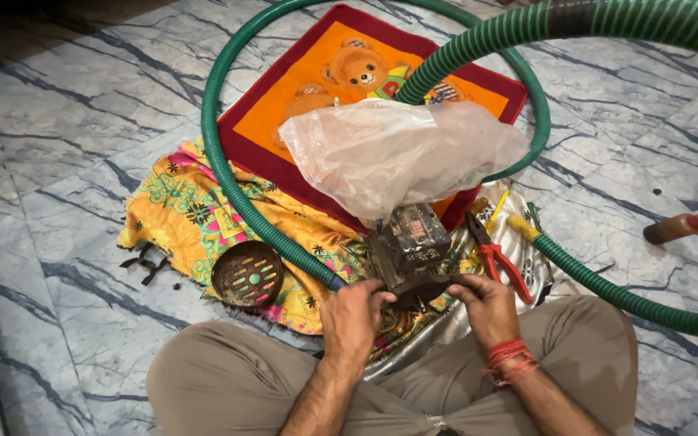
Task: The person sits on the floor and works on a small electric motor, using a plastic bag to cover part of it and a yellow tool to manipulate components. They also use pliers to adjust wires and connections on the motor.
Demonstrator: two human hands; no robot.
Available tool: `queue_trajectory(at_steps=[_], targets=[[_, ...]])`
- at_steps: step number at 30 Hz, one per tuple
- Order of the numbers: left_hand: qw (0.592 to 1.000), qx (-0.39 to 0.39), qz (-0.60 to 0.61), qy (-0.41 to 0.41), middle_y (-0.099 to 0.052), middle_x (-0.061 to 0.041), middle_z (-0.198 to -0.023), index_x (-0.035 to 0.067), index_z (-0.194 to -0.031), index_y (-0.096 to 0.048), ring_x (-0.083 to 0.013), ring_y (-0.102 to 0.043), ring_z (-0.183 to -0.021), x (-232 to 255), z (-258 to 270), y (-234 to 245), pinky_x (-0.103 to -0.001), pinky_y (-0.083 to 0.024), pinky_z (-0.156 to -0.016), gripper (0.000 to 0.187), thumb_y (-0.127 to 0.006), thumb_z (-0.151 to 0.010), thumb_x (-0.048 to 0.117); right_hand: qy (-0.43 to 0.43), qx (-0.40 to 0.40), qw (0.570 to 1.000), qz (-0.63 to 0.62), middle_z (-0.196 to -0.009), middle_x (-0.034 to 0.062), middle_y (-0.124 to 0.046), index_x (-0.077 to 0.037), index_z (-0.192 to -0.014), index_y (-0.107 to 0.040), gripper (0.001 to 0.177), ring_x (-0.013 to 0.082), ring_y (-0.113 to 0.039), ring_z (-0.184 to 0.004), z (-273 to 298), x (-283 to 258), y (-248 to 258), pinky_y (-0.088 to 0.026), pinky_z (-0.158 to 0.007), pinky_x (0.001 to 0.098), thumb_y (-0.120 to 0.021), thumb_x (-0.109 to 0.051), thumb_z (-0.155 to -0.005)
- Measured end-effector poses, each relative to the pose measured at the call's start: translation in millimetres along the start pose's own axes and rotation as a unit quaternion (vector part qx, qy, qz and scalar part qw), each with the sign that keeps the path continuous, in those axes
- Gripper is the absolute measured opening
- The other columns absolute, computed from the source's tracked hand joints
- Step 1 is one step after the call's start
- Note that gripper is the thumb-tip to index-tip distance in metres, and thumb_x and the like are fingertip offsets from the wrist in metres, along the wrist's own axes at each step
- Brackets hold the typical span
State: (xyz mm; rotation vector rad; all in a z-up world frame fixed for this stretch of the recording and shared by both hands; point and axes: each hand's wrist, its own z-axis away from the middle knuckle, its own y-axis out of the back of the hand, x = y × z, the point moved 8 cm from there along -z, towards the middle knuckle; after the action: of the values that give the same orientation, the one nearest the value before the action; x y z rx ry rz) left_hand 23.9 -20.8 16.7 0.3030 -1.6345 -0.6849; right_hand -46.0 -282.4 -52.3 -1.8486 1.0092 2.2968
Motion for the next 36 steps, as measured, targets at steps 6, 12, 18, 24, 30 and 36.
queue_trajectory(at_steps=[6, 12, 18, 24, 30, 36], targets=[[0.999, 0.0, -0.031, 0.013, -0.076, -0.014, -0.081, 0.012, -0.095, -0.08, -0.0331, -0.073, -0.074, -2, -4, -6, -0.044, -0.056, -0.066, 0.013, -0.072, -0.086, 0.018, -0.005, -0.021, 0.999, 0.026, -0.087, 0.0105, -0.081, 0.002, -0.106, -0.079, 0.024, 0.0143, -0.069, -0.08, -4, -14, 0, -0.055, -0.076, 0.0304, -0.077, -0.012, -0.087], [0.999, 0.003, -0.024, 0.026, -0.074, -0.016, -0.08, 0.012, -0.097, -0.081, -0.0352, -0.072, -0.074, -3, -5, -1, -0.045, -0.055, -0.065, 0.015, -0.073, -0.086, 0.021, -0.021, -0.056, 0.992, 0.11, -0.099, 0.0129, -0.081, -0.005, -0.122, -0.071, 0.045, 0.0177, -0.077, -0.088, -16, -38, 21, -0.058, -0.079, 0.0314, -0.079, -0.026, -0.083], [0.998, 0.008, -0.041, 0.04, -0.074, -0.016, -0.078, 0.014, -0.088, -0.081, -0.0368, -0.071, -0.073, -7, -4, -2, -0.047, -0.055, -0.065, 0.017, -0.077, -0.083, 0.029, -0.079, 0.029, 0.962, 0.259, -0.114, 0.0215, -0.075, -0.004, -0.133, -0.067, 0.056, 0.0318, -0.075, -0.1, -64, -5, 74, -0.057, -0.089, 0.0417, -0.075, -0.038, -0.089], [0.999, 0.034, -0.008, 0.018, -0.074, -0.014, -0.075, 0.012, -0.083, -0.081, -0.0364, -0.071, -0.071, -2, -4, 6, -0.046, -0.055, -0.065, 0.016, -0.078, -0.082, 0.028, -0.04, -0.116, 0.897, 0.424, -0.108, 0.0219, -0.073, -0.003, -0.115, -0.063, 0.069, 0.0382, -0.071, -0.104, -99, 56, 46, -0.055, -0.092, 0.0458, -0.086, -0.051, -0.071], [0.996, 0.014, 0.016, 0.087, -0.076, -0.01, -0.072, 0.011, -0.079, -0.08, -0.0319, -0.073, -0.068, -11, -10, 11, -0.043, -0.055, -0.064, 0.031, -0.085, -0.073, 0.041, -0.016, -0.074, 0.909, 0.411, -0.106, 0.0224, -0.074, 0.001, -0.108, -0.068, 0.056, 0.038, -0.071, -0.102, -103, 57, 42, -0.055, -0.091, 0.0453, -0.087, -0.037, -0.07], [0.991, 0.059, 0.02, 0.118, -0.075, -0.011, -0.071, 0.013, -0.083, -0.081, -0.0333, -0.072, -0.067, -11, -12, 26, -0.044, -0.055, -0.062, 0.032, -0.082, -0.076, 0.043, 0.052, 0.004, 0.924, 0.38, -0.094, 0.0226, -0.074, 0.0, -0.102, -0.072, 0.05, 0.0386, -0.072, -0.09, -124, 47, 67, -0.055, -0.085, 0.0462, -0.087, -0.026, -0.062]])
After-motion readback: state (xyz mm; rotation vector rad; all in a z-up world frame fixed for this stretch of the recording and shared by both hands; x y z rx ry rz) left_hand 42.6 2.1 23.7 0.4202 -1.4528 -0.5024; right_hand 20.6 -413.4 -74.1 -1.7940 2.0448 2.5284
